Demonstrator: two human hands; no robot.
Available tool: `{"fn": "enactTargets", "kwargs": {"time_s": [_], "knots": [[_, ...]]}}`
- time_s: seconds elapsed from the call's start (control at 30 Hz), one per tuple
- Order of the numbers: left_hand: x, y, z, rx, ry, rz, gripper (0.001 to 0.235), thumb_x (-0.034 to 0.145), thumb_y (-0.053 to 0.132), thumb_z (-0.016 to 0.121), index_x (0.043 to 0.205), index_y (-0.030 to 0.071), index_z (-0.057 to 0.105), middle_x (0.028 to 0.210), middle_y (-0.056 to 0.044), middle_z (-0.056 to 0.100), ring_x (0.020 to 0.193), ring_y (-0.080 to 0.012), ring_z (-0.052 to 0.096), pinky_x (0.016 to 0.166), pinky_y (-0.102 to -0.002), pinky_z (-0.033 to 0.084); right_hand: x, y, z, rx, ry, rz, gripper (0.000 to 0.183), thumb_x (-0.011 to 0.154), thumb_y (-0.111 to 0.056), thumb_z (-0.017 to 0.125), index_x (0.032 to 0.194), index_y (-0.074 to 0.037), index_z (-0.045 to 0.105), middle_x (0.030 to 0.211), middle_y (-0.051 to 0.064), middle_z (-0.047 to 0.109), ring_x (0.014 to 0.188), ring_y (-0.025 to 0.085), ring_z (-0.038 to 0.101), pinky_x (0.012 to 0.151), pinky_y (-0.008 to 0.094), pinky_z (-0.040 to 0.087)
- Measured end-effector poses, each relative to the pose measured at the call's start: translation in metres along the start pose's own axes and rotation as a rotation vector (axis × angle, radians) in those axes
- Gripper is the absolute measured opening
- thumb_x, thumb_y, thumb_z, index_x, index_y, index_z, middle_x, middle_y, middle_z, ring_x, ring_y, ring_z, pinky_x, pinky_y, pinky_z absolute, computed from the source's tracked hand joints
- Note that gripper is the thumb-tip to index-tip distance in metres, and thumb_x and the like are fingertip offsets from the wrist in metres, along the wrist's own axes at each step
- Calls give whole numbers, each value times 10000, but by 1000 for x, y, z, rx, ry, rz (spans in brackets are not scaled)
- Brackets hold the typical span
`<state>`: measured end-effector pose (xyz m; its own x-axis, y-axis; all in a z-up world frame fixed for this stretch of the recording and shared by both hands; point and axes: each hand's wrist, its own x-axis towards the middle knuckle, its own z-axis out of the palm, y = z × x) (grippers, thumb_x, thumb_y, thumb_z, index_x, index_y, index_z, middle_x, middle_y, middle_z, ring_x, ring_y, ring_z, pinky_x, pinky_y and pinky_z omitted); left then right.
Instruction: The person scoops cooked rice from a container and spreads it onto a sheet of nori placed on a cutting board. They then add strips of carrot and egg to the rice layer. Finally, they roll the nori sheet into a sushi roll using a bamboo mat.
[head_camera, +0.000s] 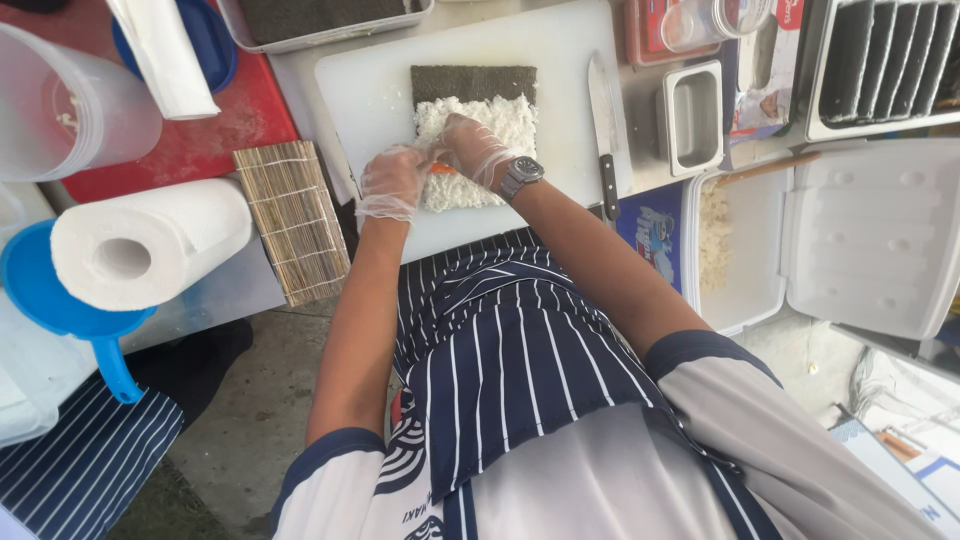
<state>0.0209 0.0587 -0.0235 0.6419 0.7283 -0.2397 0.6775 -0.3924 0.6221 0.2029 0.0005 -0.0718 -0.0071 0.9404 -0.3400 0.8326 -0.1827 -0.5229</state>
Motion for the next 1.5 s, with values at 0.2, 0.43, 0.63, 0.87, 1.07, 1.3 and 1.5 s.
{"fn": "enactTargets", "kwargs": {"time_s": [0.2,0.43,0.63,0.87,1.07,1.3,1.5], "knots": [[21,-6,3,-56,-18,88,189,848,203,767,1028,176,816,1000,-104,752,907,-315,719,854,-446,558,-26,8,-6,195,201,26,302,817,-154,810,1112,-113,761,1076,113,701,958,279,692,886,361,570],[35,-5,28,270,-80,242,145,961,114,668,969,130,812,1002,-140,749,961,-346,730,835,-475,586,-26,17,-5,-19,88,71,155,855,-118,797,1010,-111,806,1018,135,688,929,312,684,855,398,564],[51,-1,10,143,-278,55,137,941,179,688,987,129,807,949,-224,736,875,-381,747,848,-474,602,-37,29,-13,18,145,-20,210,832,-126,808,1039,-94,793,1011,126,719,937,308,700,865,401,571],[56,1,34,220,-224,271,117,911,154,711,966,103,801,962,-191,744,924,-365,736,876,-488,581,-45,30,-20,197,144,169,383,835,-87,774,1215,-83,727,1068,163,736,935,319,725,844,403,572],[65,8,29,328,-368,216,124,900,187,719,974,156,813,983,-167,747,930,-357,725,864,-470,573,-58,52,-6,70,225,-25,202,836,-85,800,1037,-77,783,1003,127,716,924,314,700,842,404,575],[65,13,42,165,-323,287,189,839,255,767,1005,179,813,990,-155,744,954,-370,710,890,-492,555,-66,50,-16,36,225,27,200,808,-68,788,1009,-68,783,1036,121,676,958,325,685,850,410,568],[62,28,49,175,-363,231,150,935,228,706,1027,168,809,990,-164,742,944,-375,723,913,-490,549,-79,31,-52,161,116,180,348,878,-158,759,1220,-103,731,1107,128,684,948,304,686,880,393,545]]}}
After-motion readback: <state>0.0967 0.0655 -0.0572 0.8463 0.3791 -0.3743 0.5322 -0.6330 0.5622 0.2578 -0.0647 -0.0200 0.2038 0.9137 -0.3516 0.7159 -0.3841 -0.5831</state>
